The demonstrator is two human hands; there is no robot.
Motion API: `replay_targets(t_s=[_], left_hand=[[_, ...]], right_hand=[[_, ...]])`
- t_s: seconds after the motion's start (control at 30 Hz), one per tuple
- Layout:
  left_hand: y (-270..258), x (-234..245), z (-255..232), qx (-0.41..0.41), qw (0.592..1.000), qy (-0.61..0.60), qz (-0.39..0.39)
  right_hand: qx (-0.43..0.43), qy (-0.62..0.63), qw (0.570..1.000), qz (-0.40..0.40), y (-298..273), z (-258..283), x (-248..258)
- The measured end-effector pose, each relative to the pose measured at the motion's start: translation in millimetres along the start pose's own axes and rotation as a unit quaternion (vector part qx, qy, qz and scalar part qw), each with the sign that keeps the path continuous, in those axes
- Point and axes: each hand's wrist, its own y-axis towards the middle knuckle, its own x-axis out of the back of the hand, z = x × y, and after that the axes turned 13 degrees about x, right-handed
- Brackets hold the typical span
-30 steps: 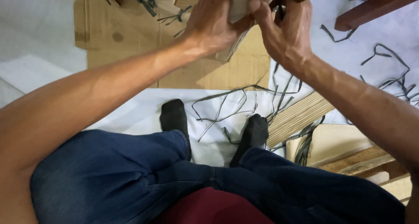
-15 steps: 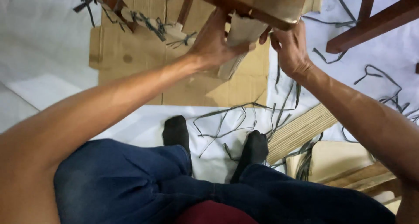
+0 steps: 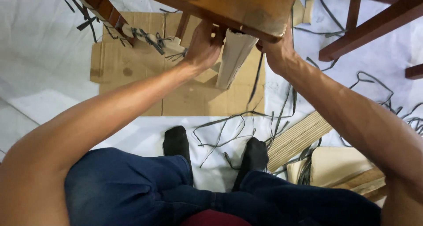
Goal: Wrapping the legs of wooden stools with protective material and securing them with plastic ties.
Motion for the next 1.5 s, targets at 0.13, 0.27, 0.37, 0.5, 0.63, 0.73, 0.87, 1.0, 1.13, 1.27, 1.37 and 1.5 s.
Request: replay_targets(t_s=[0.13,0.27,0.37,0.5,0.63,0.73,0.87,1.0,1.13,1.27,1.37,1.5], left_hand=[[17.2,-2.5,-1.9,-0.072,0.996,0.017,-0.040],[23.9,-4.0,1.2,-0.070,0.994,-0.070,-0.038],[24.0,-2.5,5.1,-0.056,0.991,-0.116,-0.029],[5.5,9.0,-17.1,0.041,0.970,-0.241,0.003],[-27.3,20.2,-42.9,0.149,0.951,-0.272,-0.016],[-29.3,24.2,-37.2,0.173,0.946,-0.274,-0.016],[-31.4,29.9,-42.9,0.181,0.938,-0.296,-0.019],[-36.8,32.5,-44.1,0.134,0.943,-0.303,-0.006],[-40.0,36.4,-41.2,0.090,0.953,-0.290,0.019],[-47.1,43.3,-43.9,0.041,0.968,-0.248,0.000],[-56.4,48.5,-51.2,-0.041,0.983,-0.180,-0.006],[-69.3,62.9,-75.9,-0.146,0.989,-0.016,0.008]], right_hand=[[-0.008,0.013,0.999,0.030,5.0,-4.3,2.9],[-0.007,0.008,0.998,0.055,10.0,-3.7,9.8],[-0.032,0.018,0.998,0.055,15.1,-8.9,17.0],[0.060,-0.178,0.979,0.075,10.8,5.3,16.5],[0.110,-0.288,0.950,0.052,-5.3,6.2,25.1],[0.140,-0.214,0.966,0.043,-28.9,10.3,25.7],[0.200,-0.238,0.946,0.091,-42.1,20.6,15.6],[0.180,-0.326,0.924,0.089,-43.7,15.0,9.0],[0.208,-0.302,0.929,0.050,-49.0,10.7,7.0],[0.196,-0.314,0.928,0.052,-49.5,14.2,4.5],[0.255,-0.345,0.901,0.069,-50.0,13.0,4.4],[0.325,-0.374,0.865,0.077,-51.4,10.9,1.6]])
